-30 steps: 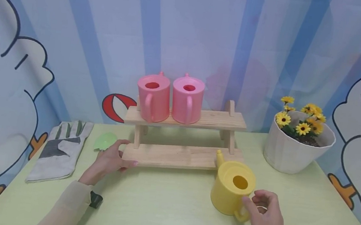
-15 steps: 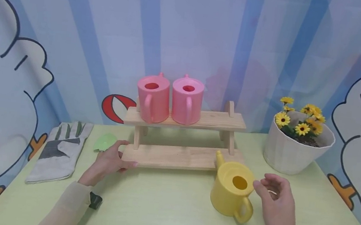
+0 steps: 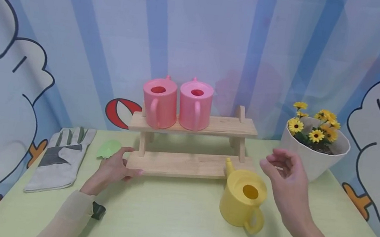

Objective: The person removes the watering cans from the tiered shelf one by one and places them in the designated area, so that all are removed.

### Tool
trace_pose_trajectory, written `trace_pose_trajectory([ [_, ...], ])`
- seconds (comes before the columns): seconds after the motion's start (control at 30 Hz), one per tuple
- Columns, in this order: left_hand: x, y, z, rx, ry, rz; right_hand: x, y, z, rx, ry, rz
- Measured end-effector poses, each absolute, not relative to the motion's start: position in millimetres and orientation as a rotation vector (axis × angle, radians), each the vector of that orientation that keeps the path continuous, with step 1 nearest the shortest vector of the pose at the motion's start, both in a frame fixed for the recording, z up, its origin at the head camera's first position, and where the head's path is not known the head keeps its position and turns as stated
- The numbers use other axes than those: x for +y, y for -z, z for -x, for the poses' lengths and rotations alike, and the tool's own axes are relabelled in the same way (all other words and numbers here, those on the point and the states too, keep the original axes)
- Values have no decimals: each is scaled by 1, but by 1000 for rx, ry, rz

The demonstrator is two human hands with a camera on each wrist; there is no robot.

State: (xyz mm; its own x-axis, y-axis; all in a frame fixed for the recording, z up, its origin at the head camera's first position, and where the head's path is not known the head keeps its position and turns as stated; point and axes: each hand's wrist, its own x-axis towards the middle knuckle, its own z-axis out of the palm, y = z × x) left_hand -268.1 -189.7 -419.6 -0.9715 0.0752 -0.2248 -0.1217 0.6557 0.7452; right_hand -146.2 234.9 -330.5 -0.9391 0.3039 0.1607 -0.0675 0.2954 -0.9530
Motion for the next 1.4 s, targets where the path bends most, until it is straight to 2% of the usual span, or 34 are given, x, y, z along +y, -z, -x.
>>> trace_pose_trajectory([
  [0.57, -189, 419, 271, 2620, -1203, 40, 202, 284, 197, -2349, -1599, -89],
  [1.4, -194, 422, 272, 2587, -1233, 38, 135, 280, 269, -2383, -1651, -121],
])
